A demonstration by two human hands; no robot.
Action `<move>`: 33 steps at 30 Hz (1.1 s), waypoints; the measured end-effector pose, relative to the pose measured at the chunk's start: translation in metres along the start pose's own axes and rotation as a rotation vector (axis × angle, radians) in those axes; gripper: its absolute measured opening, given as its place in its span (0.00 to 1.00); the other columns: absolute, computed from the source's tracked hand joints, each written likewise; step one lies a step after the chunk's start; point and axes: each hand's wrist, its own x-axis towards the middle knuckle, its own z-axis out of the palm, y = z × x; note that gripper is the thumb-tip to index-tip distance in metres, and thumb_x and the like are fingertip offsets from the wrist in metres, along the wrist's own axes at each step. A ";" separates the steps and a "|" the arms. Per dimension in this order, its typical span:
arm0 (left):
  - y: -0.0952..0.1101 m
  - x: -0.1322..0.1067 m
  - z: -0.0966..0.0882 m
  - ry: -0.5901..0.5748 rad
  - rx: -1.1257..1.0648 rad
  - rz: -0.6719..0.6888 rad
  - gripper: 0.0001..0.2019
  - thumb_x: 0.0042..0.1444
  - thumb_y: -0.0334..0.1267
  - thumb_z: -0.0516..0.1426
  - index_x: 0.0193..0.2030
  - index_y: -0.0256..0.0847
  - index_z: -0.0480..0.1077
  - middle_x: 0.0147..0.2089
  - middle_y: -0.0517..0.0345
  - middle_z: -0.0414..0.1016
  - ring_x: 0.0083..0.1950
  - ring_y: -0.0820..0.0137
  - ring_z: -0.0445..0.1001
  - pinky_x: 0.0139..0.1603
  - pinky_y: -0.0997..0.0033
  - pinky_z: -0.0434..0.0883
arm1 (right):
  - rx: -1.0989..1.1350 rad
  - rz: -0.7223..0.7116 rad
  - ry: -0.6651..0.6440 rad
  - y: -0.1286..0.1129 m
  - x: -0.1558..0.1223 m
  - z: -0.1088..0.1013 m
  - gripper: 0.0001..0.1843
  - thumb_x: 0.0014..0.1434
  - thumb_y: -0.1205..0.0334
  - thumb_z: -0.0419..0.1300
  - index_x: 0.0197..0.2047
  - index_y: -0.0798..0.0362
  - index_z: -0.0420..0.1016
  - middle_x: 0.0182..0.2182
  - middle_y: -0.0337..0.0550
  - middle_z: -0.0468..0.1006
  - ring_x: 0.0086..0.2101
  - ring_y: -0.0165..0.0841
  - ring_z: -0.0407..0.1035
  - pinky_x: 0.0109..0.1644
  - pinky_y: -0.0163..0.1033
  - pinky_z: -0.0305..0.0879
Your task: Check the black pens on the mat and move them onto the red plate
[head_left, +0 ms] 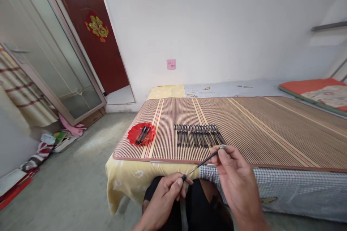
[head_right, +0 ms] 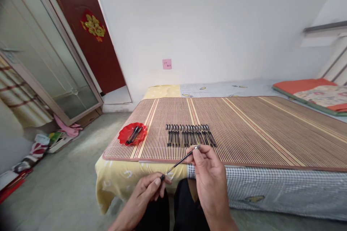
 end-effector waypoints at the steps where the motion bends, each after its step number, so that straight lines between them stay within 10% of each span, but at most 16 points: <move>1: 0.000 0.000 0.000 -0.003 0.000 0.007 0.26 0.70 0.55 0.50 0.45 0.35 0.80 0.27 0.61 0.66 0.29 0.72 0.61 0.32 0.72 0.57 | -0.004 0.002 -0.004 0.001 -0.001 0.000 0.11 0.60 0.52 0.70 0.39 0.50 0.78 0.36 0.40 0.78 0.31 0.27 0.69 0.38 0.34 0.72; 16: 0.010 -0.005 0.006 0.090 0.117 0.058 0.20 0.69 0.52 0.53 0.43 0.38 0.78 0.29 0.60 0.66 0.33 0.70 0.64 0.35 0.72 0.59 | -0.431 -0.125 -0.195 -0.005 -0.014 0.003 0.12 0.66 0.50 0.62 0.41 0.50 0.76 0.29 0.40 0.77 0.30 0.32 0.72 0.36 0.35 0.72; 25: 0.023 0.001 0.013 0.046 -0.223 0.028 0.18 0.68 0.52 0.55 0.42 0.37 0.71 0.24 0.65 0.66 0.22 0.78 0.54 0.25 0.75 0.52 | -0.428 0.069 -0.537 0.013 -0.017 0.005 0.12 0.67 0.51 0.61 0.42 0.50 0.76 0.37 0.41 0.76 0.39 0.34 0.73 0.44 0.37 0.70; 33: 0.018 0.002 0.021 0.021 -0.451 -0.058 0.17 0.66 0.51 0.58 0.42 0.36 0.71 0.22 0.64 0.67 0.19 0.80 0.51 0.22 0.76 0.48 | -0.390 0.171 -0.494 0.005 -0.008 -0.003 0.17 0.69 0.48 0.58 0.49 0.50 0.80 0.38 0.43 0.79 0.45 0.38 0.74 0.52 0.40 0.67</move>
